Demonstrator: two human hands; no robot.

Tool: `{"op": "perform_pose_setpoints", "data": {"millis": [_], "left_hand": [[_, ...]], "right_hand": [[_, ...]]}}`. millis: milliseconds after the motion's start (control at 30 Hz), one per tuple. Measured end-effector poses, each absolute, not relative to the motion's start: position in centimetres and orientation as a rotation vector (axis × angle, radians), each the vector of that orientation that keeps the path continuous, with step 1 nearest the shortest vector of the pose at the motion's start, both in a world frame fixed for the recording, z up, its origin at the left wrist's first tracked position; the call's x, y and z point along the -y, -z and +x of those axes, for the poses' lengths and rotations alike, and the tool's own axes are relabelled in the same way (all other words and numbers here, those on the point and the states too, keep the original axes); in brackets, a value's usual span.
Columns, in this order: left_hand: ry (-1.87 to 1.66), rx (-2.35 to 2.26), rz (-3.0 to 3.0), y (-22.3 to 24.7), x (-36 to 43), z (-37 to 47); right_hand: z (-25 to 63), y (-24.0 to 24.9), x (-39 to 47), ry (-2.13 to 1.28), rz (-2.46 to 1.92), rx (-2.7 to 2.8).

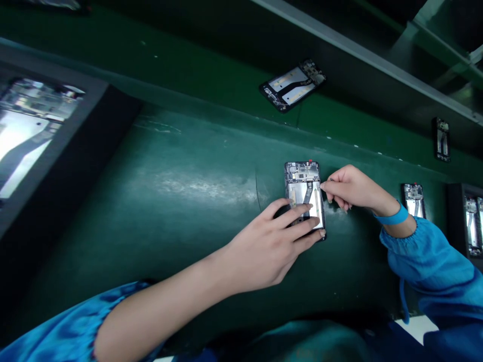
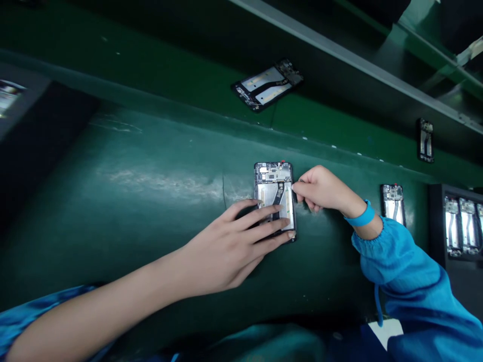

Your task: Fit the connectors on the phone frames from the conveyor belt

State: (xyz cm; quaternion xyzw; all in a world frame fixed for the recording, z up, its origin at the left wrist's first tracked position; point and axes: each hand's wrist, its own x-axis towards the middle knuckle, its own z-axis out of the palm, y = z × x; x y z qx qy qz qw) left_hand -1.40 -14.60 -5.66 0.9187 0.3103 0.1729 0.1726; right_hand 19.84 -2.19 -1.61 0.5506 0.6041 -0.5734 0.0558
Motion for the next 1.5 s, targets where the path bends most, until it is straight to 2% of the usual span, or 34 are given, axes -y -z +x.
{"op": "perform_pose_setpoints", "data": {"millis": [500, 1033, 1500], "left_hand": [[-0.491, -0.889, 2.611, 5.6, 14.5, -1.4], [-0.515, -0.875, 2.638, 5.7, 14.5, -1.4], [-0.471, -0.832, 2.658, 6.0, 14.4, -1.7]], "right_hand": [[20.0, 1.4, 2.6, 1.747, 1.63, -1.813], [22.0, 1.5, 8.5, 1.837, 1.523, -1.615], [22.6, 1.7, 10.0, 1.73, 1.683, -1.897]]}}
